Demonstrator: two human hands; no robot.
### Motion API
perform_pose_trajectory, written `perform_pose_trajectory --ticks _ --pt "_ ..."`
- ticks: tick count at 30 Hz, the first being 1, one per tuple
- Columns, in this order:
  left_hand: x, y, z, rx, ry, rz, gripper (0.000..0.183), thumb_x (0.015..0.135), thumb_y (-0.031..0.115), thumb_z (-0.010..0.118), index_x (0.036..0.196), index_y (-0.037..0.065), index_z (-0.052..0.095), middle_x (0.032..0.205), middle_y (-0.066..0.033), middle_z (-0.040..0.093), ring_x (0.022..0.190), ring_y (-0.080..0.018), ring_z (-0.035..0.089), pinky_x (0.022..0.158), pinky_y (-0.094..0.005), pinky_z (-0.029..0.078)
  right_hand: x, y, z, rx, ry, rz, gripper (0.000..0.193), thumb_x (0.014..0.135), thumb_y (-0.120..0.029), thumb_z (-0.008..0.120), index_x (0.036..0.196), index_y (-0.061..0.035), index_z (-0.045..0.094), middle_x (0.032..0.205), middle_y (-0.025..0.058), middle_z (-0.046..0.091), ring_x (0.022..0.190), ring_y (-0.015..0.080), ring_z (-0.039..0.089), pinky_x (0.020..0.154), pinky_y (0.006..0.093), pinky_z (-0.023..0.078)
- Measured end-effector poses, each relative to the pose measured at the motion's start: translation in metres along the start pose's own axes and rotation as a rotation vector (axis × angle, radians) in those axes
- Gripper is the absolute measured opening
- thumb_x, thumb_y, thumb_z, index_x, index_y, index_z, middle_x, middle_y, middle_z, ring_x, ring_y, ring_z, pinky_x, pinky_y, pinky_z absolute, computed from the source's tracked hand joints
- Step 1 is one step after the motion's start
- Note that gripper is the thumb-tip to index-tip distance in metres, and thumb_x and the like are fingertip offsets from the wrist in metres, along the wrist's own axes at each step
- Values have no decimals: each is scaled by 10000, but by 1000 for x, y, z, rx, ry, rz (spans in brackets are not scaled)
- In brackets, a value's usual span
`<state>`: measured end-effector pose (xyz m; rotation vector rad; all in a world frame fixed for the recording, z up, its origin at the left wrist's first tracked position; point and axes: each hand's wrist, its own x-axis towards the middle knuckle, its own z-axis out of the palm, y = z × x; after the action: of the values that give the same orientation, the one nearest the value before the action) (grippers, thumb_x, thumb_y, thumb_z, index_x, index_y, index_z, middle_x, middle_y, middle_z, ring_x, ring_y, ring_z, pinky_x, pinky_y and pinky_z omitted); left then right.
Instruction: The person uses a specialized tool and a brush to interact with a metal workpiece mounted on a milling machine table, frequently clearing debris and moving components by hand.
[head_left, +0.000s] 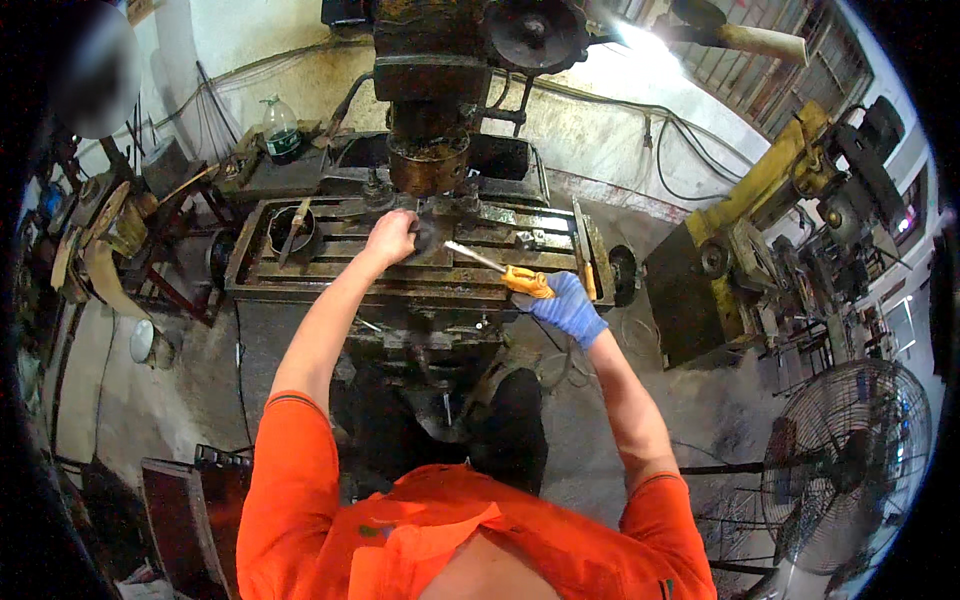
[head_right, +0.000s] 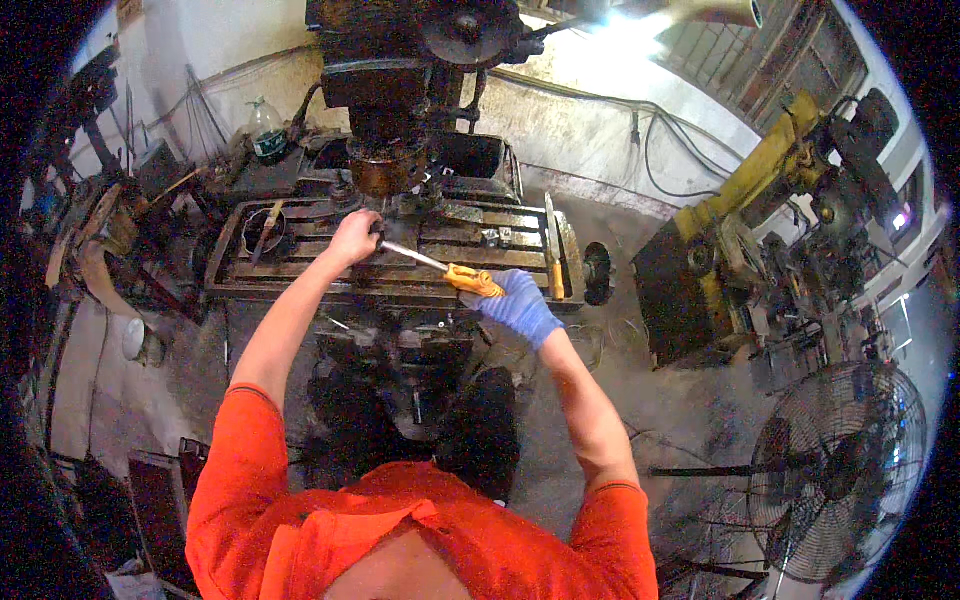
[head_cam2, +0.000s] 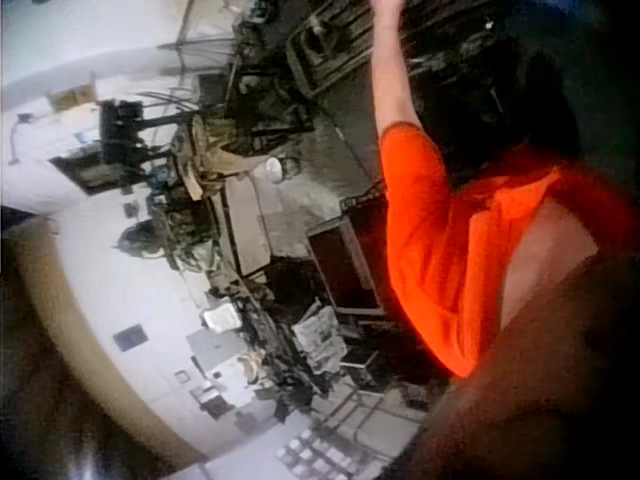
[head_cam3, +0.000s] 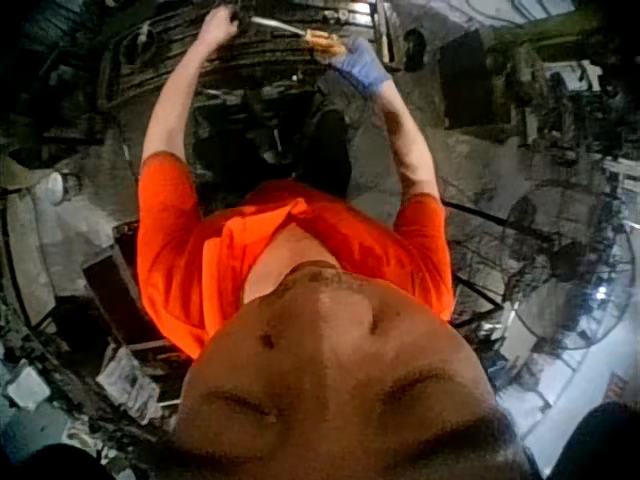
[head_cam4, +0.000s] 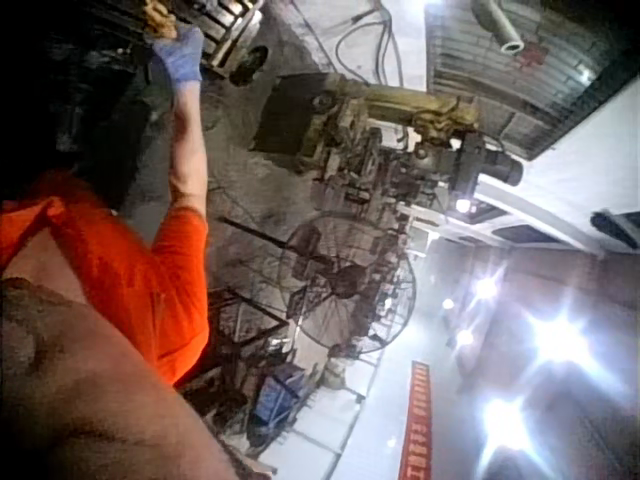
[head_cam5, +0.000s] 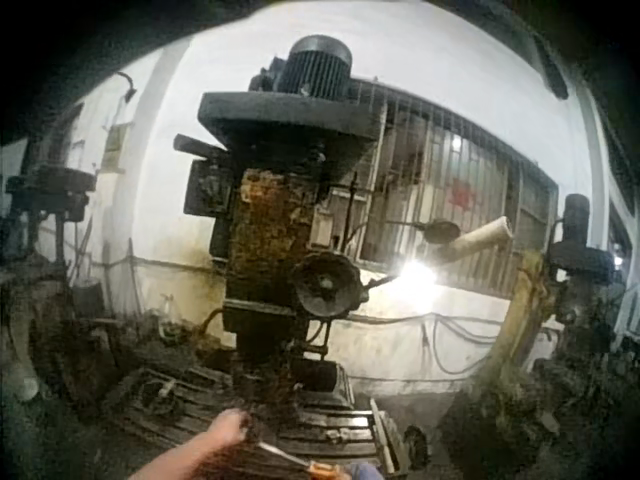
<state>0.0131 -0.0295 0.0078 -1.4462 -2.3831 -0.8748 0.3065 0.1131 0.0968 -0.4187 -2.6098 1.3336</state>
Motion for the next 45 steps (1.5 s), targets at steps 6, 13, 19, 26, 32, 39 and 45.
perform_pose_trajectory --ticks 6,13,19,26,32,39,45 --pt "-1 17 -8 179 -96 -107 274 701 157 620 967 96 597 901 -150 583 844 -318 567 776 -423 432 34 105 64 12 -64 139 367 673 -282 749 910 -19 649 781 92 667 695 135 620 637 259 469" --pt "6 12 8 143 -22 -76 202 720 153 581 913 93 592 830 -126 606 801 -303 578 743 -419 434 10 114 82 -418 56 285 415 715 -391 645 918 -28 646 860 160 641 792 296 622 700 312 473" --pt "18 5 32 124 53 -100 222 739 178 594 939 83 575 853 -144 604 790 -325 585 691 -422 468 -26 84 34 -168 122 281 318 731 -257 660 918 0 645 837 120 663 771 150 622 698 277 476" --pt "31 17 21 111 -25 -449 343 699 260 647 971 65 573 831 -178 619 818 -330 601 687 -431 489 -2 -15 -103 -158 698 -374 86 739 -73 627 800 -15 643 686 3 580 631 93 494 574 269 429" --pt "31 -8 27 -110 44 -407 395 677 248 650 1038 96 595 869 -169 626 848 -317 596 746 -417 483 16 -193 -241 589 443 -1031 317 817 -235 534 1090 -76 542 1088 102 554 1023 252 519 926 359 390" --pt "28 2 8 -49 -45 -517 391 664 265 669 1007 85 611 871 -171 625 855 -320 593 744 -414 480 -6 -133 -179 307 746 -1004 311 878 -315 421 890 -30 546 922 134 584 969 294 540 904 414 389" --pt "32 -7 26 -46 -6 -474 342 670 273 678 882 13 609 844 -179 622 836 -334 593 726 -419 478 -15 -97 -126 120 946 -1003 366 890 -336 375 773 -15 507 888 171 579 918 327 548 936 519 331"
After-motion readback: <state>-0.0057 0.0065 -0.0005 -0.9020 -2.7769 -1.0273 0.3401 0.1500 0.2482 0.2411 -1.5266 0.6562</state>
